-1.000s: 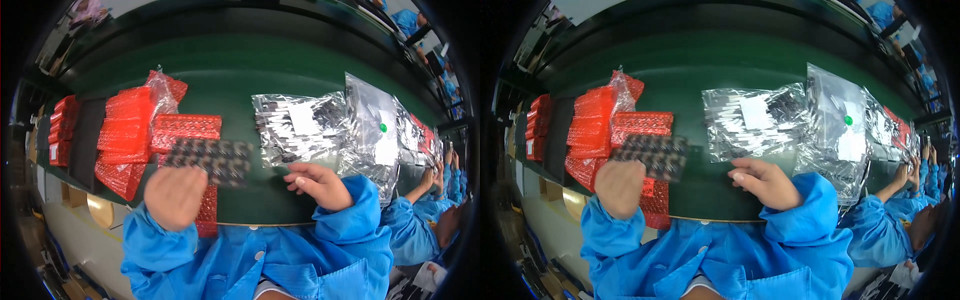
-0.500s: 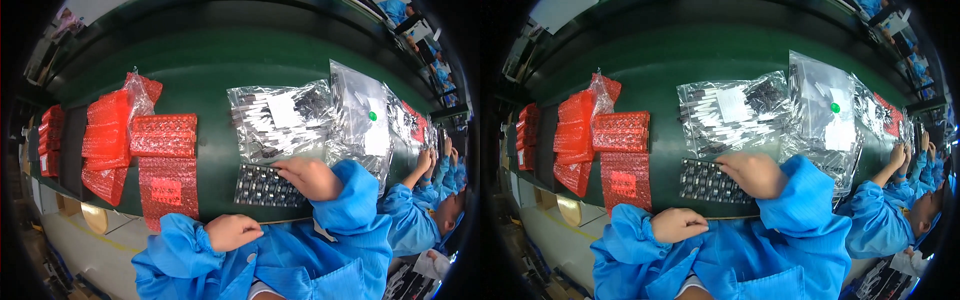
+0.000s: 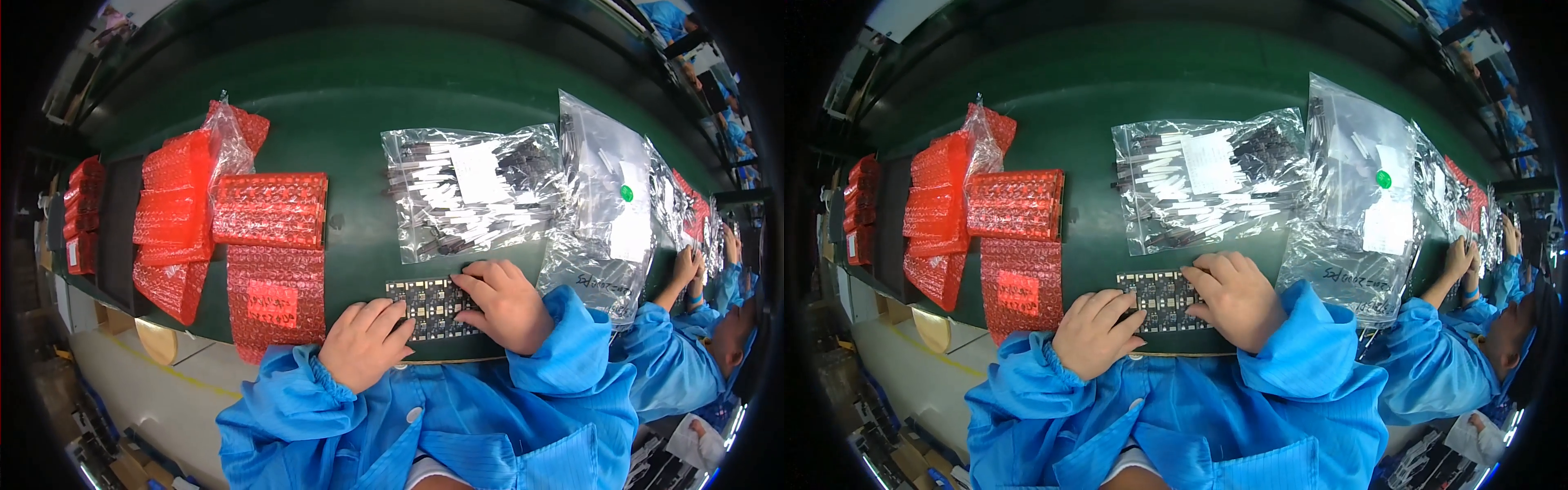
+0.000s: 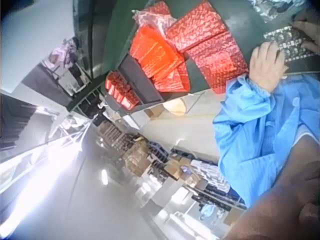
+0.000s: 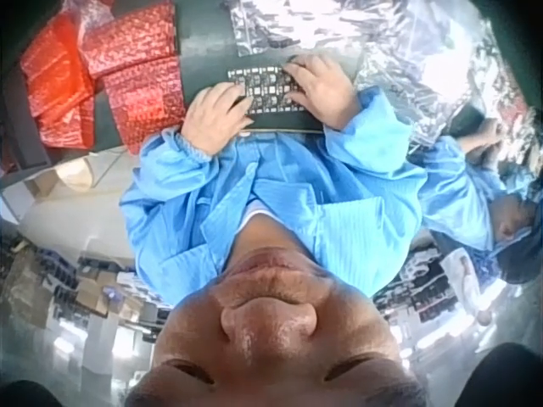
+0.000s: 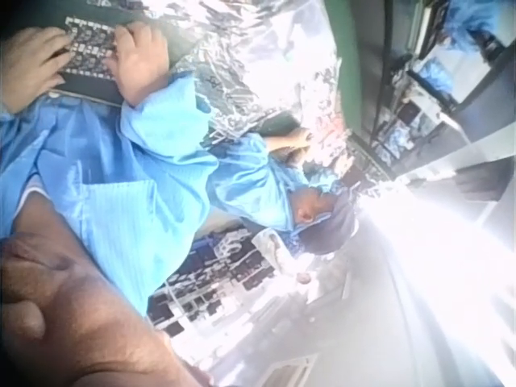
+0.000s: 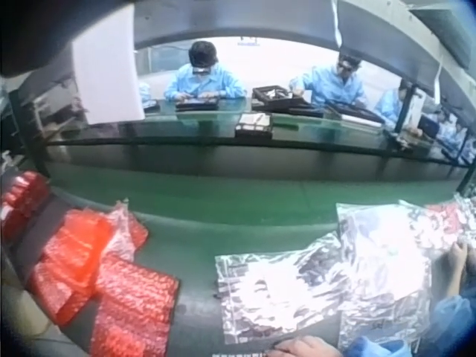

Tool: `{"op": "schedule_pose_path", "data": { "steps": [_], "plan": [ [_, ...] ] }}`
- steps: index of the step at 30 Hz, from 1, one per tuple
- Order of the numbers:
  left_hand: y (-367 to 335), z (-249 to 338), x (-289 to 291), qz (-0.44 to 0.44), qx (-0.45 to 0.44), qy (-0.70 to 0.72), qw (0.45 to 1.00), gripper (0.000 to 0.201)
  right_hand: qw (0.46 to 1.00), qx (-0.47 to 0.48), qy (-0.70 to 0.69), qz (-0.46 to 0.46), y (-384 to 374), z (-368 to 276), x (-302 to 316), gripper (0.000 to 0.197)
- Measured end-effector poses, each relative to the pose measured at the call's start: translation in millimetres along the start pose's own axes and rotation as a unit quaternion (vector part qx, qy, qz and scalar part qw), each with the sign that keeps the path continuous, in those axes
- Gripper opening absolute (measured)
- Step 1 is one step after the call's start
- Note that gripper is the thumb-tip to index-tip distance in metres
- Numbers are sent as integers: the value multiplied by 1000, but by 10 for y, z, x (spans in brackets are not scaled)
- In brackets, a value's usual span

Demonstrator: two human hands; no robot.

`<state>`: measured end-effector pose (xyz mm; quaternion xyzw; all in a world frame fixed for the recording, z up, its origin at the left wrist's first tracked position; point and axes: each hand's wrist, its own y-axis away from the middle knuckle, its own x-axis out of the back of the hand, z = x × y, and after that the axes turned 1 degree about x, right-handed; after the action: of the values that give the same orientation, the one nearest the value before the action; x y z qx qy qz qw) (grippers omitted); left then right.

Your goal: The person assembles electronic components onto a circuit board at an industrial workbench, using tweezers to precisely place the small parts.

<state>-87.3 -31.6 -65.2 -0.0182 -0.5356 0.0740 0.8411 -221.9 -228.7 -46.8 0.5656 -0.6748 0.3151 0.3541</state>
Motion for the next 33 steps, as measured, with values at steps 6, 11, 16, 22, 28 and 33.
{"op": "schedule_pose_path", "data": {
  "steps": [6, 11, 16, 22, 28, 33],
  "plan": [
    [24, -53, 10, -4, 6, -2, 1000, 35, 1000, -8, 27, 2, -6, 29, -64, 49],
    [123, -72, 27, 14, -18, -15, 1000, 25, 999, -13, 42, 0, -29, -11, -49, 48],
    [157, -91, 17, 39, 4, -43, 998, 24, 999, -19, 51, -7, -2, -83, -62, 46],
    [155, -131, -31, 75, 54, -62, 994, 27, 998, -25, 66, -6, 35, -140, -77, 45],
    [99, -125, 72, 50, 136, -75, 987, 37, 998, -18, 54, -24, 59, -230, -122, 43],
    [139, -35, 104, 26, 176, -41, 983, 45, 999, -18, 19, -31, 96, -295, -184, 45]
  ]
}}
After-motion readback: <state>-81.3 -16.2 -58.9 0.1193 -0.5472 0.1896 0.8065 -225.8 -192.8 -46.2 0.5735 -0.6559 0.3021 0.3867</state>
